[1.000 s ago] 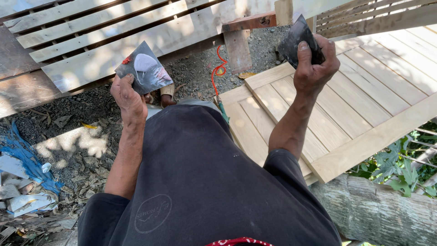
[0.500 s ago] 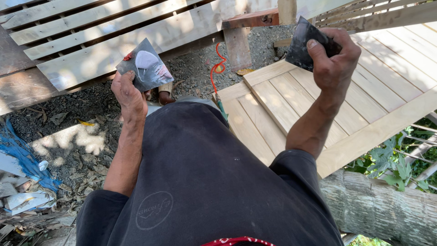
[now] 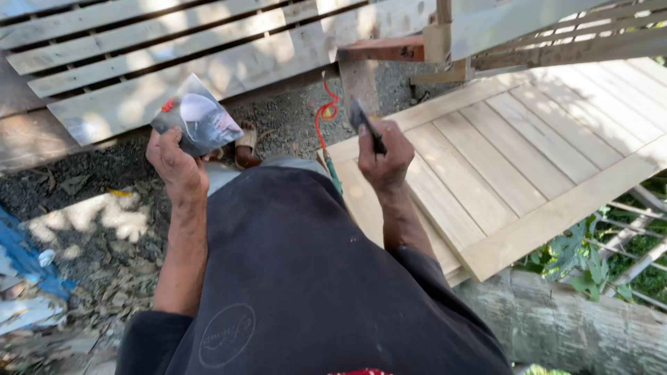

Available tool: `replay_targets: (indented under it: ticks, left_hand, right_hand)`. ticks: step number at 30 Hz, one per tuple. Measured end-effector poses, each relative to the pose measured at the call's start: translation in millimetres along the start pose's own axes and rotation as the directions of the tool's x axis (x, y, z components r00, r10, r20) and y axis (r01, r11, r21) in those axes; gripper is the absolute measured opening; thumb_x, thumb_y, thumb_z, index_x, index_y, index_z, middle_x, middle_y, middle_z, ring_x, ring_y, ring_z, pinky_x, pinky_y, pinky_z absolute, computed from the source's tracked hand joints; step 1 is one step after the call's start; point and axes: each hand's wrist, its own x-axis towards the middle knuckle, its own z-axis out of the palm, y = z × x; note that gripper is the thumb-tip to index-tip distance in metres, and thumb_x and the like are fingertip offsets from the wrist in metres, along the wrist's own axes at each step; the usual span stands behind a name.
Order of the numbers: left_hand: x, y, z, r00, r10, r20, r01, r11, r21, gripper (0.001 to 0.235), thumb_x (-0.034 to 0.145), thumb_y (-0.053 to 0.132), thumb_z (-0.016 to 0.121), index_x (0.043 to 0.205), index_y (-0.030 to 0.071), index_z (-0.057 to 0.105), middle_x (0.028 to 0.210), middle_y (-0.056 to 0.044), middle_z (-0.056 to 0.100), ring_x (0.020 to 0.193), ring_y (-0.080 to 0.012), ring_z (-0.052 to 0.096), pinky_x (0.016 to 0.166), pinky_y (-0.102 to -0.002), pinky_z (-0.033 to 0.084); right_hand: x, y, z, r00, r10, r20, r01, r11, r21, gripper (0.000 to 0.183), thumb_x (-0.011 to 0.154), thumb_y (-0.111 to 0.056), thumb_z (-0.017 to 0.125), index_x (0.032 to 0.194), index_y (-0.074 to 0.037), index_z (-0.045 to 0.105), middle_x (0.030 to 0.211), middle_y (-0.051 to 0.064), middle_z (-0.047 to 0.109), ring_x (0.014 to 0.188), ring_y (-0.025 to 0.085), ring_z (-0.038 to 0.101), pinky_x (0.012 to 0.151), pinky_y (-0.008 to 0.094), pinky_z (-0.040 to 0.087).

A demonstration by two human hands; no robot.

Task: The person sands a wooden pallet structure using a sanding block and sandpaper. They work on multiple planks, moving along the surface to smooth the wood. The person also handles a small plastic bag containing sandpaper sheets.

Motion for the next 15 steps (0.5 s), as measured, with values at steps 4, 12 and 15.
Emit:
replay_targets:
  ticks: [4,12,15]
  left_hand:
    - [-9,7,-12,0.998,-0.052,0.034,0.053,0.998,-0.015,0.040,0.096,0.014,0.047,0.125,-0.009,0.061,0.111,-0.011,0.065,0.099,-0.0201,0.063,0.088,-0.031,0.057]
    - [-6,-7,-7,0.994,-0.005,0.109,0.007,1.000,-0.021,0.028,0.096,0.016,0.049,0.113,-0.003,0.059,0.105,-0.007,0.063,0.098,-0.0165,0.062,0.091,-0.030,0.057]
    - [-11,-16,-11,0.997,-0.061,0.050,0.062,0.998,-0.020,0.028,0.095,0.015,0.050,0.115,-0.003,0.059,0.103,-0.007,0.064,0.090,-0.0158,0.064,0.078,-0.029,0.056]
  right_hand:
    - [-3,11,-29,0.970,0.075,-0.231,-0.079,0.997,-0.006,0.011,0.099,-0.003,0.072,0.105,0.001,0.064,0.098,0.019,0.071,0.088,0.032,0.071,0.081,0.039,0.058]
    - [34,50,-57,0.936,0.106,-0.335,-0.110,0.994,0.007,0.012,0.100,-0.007,0.071,0.102,0.001,0.062,0.088,0.009,0.066,0.077,0.022,0.064,0.071,0.033,0.053]
    - [39,60,-49,0.922,0.144,-0.360,-0.136,0.990,0.048,0.011,0.100,-0.007,0.069,0.102,0.001,0.064,0.088,0.013,0.068,0.077,0.022,0.065,0.070,0.033,0.056]
